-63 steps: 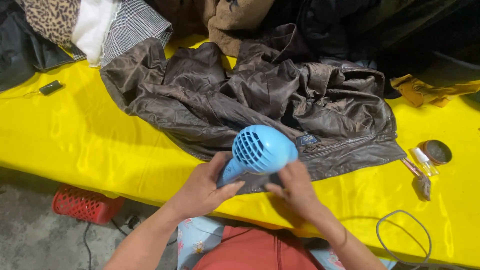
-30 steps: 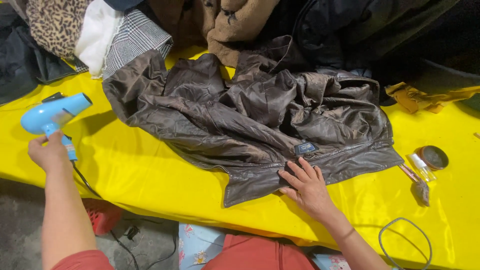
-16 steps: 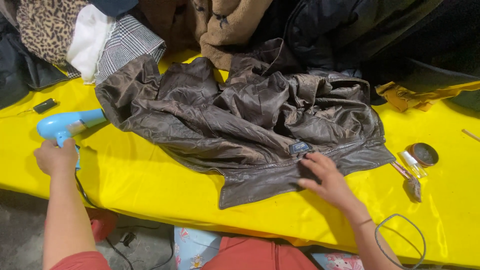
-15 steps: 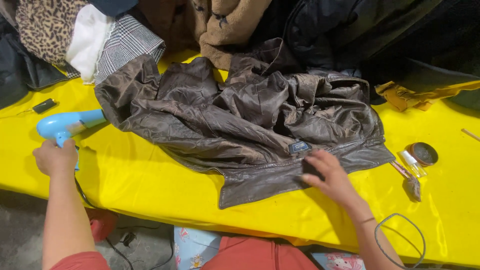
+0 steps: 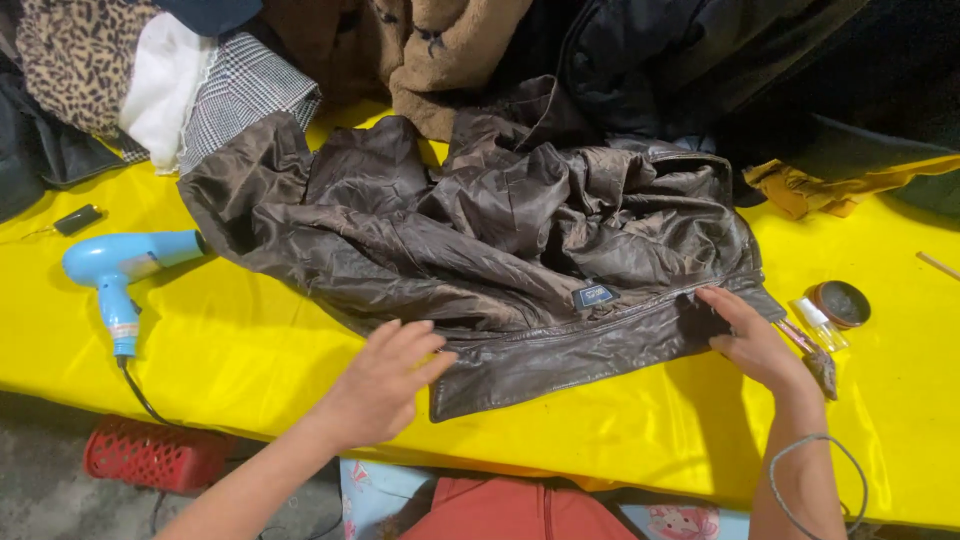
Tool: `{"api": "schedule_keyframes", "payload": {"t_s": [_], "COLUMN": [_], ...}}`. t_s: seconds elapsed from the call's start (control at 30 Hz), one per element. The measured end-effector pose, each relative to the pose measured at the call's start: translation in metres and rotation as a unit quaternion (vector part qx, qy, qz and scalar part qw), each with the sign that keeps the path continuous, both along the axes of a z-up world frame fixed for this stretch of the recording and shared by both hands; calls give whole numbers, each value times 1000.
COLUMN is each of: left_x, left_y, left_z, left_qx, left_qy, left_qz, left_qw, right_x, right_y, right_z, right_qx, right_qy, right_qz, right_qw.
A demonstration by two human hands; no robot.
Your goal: Refining and smoothing the hem seams of a leather jacket using a liquid treatment and a hair dryer.
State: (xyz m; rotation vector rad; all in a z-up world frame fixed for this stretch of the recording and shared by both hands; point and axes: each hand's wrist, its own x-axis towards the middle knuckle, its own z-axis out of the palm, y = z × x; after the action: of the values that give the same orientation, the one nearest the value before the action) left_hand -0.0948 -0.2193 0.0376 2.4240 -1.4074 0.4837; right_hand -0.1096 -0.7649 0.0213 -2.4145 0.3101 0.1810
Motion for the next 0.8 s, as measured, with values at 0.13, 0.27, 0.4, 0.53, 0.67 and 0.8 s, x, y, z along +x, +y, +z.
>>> {"api": "schedule_keyframes", "payload": {"t_s": [0.13,0.27,0.4,0.53,0.67,0.8], "left_x": [18,46,54,78,82,103], "left_y": [-16,-22,-26,-24,-44,-50], "left_z": [-23,-50,-42,-25,33,-5], "left_qx": [146,114,72,-52,-221,-227], "left_qy": [-6,28,86,348,680,691], "left_qz": [-23,-18,-20,12,282,320], "left_qw": [989,993,993,936,640,607], "right_x": [-8,-4,3,12,31,63], "right_y": [-17,-35,-37,-16,31,10], "right_z": [-8,-36,-47,-3,58,25], "right_qx": [9,-71,-153,-19,47,-100], "right_qy": [40,-27,-47,-123,-62,-10], "right_qz": [46,99,63,-71,-195,-154], "right_qw": [998,992,985,990,978,983]}}
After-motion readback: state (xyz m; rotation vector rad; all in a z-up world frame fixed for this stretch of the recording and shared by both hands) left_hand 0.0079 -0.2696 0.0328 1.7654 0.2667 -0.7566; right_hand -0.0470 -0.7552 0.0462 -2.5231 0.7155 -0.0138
